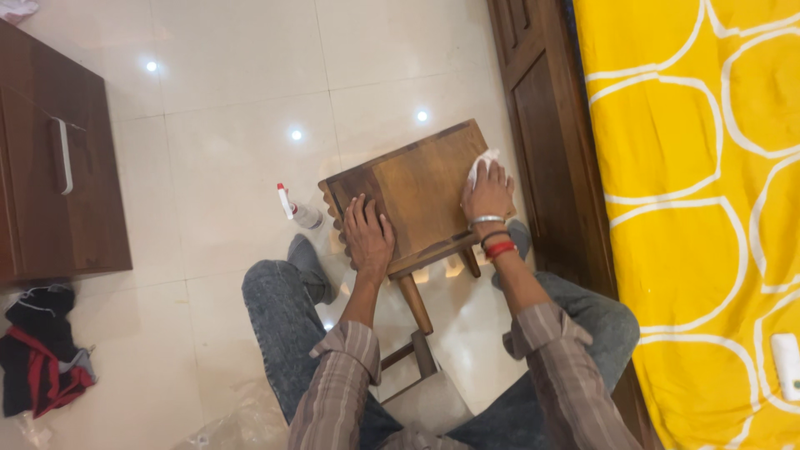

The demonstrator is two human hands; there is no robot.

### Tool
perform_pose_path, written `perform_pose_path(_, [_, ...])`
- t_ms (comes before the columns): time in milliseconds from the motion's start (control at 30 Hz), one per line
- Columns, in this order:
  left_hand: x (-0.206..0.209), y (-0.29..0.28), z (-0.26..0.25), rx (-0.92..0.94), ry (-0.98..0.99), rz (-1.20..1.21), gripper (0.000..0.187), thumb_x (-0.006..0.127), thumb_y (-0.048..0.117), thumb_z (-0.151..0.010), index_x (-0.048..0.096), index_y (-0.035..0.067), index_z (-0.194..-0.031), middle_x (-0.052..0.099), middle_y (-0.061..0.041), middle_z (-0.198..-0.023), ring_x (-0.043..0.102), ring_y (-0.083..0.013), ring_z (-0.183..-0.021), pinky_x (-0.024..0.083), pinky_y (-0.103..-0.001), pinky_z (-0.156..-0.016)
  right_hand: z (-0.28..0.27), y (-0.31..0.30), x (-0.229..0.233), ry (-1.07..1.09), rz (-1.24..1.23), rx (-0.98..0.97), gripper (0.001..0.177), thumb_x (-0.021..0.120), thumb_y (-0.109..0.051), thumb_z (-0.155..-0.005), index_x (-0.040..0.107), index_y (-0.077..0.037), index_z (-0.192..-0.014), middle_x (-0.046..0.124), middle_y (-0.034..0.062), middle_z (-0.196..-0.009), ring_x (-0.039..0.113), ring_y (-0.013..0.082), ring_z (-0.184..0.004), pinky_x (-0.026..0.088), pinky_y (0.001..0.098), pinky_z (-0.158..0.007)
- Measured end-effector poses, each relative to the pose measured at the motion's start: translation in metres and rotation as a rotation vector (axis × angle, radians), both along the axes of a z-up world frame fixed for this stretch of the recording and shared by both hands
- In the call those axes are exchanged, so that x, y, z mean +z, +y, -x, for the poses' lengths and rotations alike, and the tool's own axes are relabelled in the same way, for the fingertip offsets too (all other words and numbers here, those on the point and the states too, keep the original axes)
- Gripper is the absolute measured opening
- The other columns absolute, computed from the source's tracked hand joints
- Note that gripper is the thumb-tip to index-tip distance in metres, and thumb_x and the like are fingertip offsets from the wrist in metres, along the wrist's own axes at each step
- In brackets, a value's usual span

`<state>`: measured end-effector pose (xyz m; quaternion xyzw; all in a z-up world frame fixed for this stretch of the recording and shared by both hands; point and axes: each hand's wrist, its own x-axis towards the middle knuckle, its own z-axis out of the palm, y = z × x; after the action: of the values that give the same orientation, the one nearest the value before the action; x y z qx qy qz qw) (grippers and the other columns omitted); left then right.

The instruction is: The person wipes the surfaces of a small wooden stool and a tall wooden wardrobe using a white cloth and a spray bottle. They clean the top, sides, and interior of the stool, then move to the wardrobe to wipe its doors and lower frame.

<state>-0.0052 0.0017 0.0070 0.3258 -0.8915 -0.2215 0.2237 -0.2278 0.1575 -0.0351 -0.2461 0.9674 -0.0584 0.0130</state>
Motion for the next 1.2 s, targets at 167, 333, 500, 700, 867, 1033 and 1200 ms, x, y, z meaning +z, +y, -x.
perform_pose_path(167, [0.002,0.004,-0.003,-0.017,0.011,-0.003,0.042,0.059,0.018,-0.095,0.056,-0.002,-0.132,0.047,-0.022,-0.149,0.037,-0.0410,-0.145,0.028,-0.053,-0.122,-0.087,0.022,0.001,0.047,0.091,0.110,0.078,0.056,-0.036,-0.093,0.031,0.001,-0.157,0.034,0.0282,-0.160,0.029,0.0434,-0.148,0.019,0.0546,-0.121])
perform_pose_path(333, [0.009,0.033,-0.018,-0.156,0.136,-0.156,0.058,0.062,0.025,-0.095,0.047,-0.004,-0.143,0.043,-0.024,-0.154,0.034,-0.0428,-0.147,0.026,-0.052,-0.123,-0.120,0.022,0.043,-0.215,0.490,0.436,0.075,0.058,-0.032,-0.098,0.028,-0.002,-0.161,0.032,0.0242,-0.165,0.025,0.0400,-0.155,0.016,0.0556,-0.126])
perform_pose_path(500, [0.011,0.069,0.007,-0.169,0.002,-0.230,0.072,0.065,0.033,-0.090,0.040,0.000,-0.149,0.036,-0.025,-0.157,0.028,-0.0437,-0.148,0.019,-0.055,-0.121,-0.091,0.070,0.102,-0.274,0.478,0.505,0.064,0.069,-0.028,-0.091,0.048,-0.005,-0.146,0.056,0.0227,-0.144,0.046,0.0408,-0.141,0.029,0.0548,-0.120])
perform_pose_path(700, [-0.006,0.104,0.064,-0.218,0.027,-0.145,0.060,0.062,0.030,-0.098,0.044,0.005,-0.150,0.030,-0.025,-0.163,0.026,-0.0425,-0.152,0.017,-0.055,-0.126,-0.053,0.107,0.107,-0.181,0.703,0.288,0.046,0.067,-0.016,-0.099,0.054,0.002,-0.140,0.069,0.0252,-0.122,0.066,0.0414,-0.115,0.052,0.0465,-0.097])
perform_pose_path(867, [-0.020,0.115,0.096,-0.409,-0.152,0.095,0.055,0.062,0.012,-0.089,0.053,0.009,-0.144,0.034,-0.021,-0.163,0.030,-0.0362,-0.152,0.021,-0.051,-0.126,-0.037,0.105,0.102,-0.250,0.731,0.272,0.041,0.067,-0.014,-0.097,0.060,0.000,-0.135,0.071,0.0222,-0.118,0.068,0.0386,-0.113,0.053,0.0458,-0.097])
perform_pose_path(1033, [-0.008,0.061,0.076,-0.140,-0.157,0.038,0.047,0.061,0.011,-0.090,0.056,0.004,-0.137,0.042,-0.023,-0.154,0.036,-0.0375,-0.149,0.024,-0.052,-0.125,-0.030,0.100,0.110,-0.237,0.761,0.266,0.038,0.068,-0.013,-0.097,0.062,0.000,-0.132,0.073,0.0205,-0.117,0.069,0.0384,-0.113,0.053,0.0452,-0.097])
perform_pose_path(1200, [0.000,-0.004,-0.016,-0.023,-0.106,0.069,0.051,0.054,0.013,-0.098,0.049,0.003,-0.148,0.036,-0.023,-0.161,0.030,-0.0392,-0.152,0.021,-0.053,-0.124,-0.028,0.091,0.109,-0.294,0.780,0.284,0.036,0.067,-0.013,-0.096,0.064,-0.002,-0.130,0.074,0.0195,-0.114,0.071,0.0370,-0.111,0.054,0.0440,-0.095])
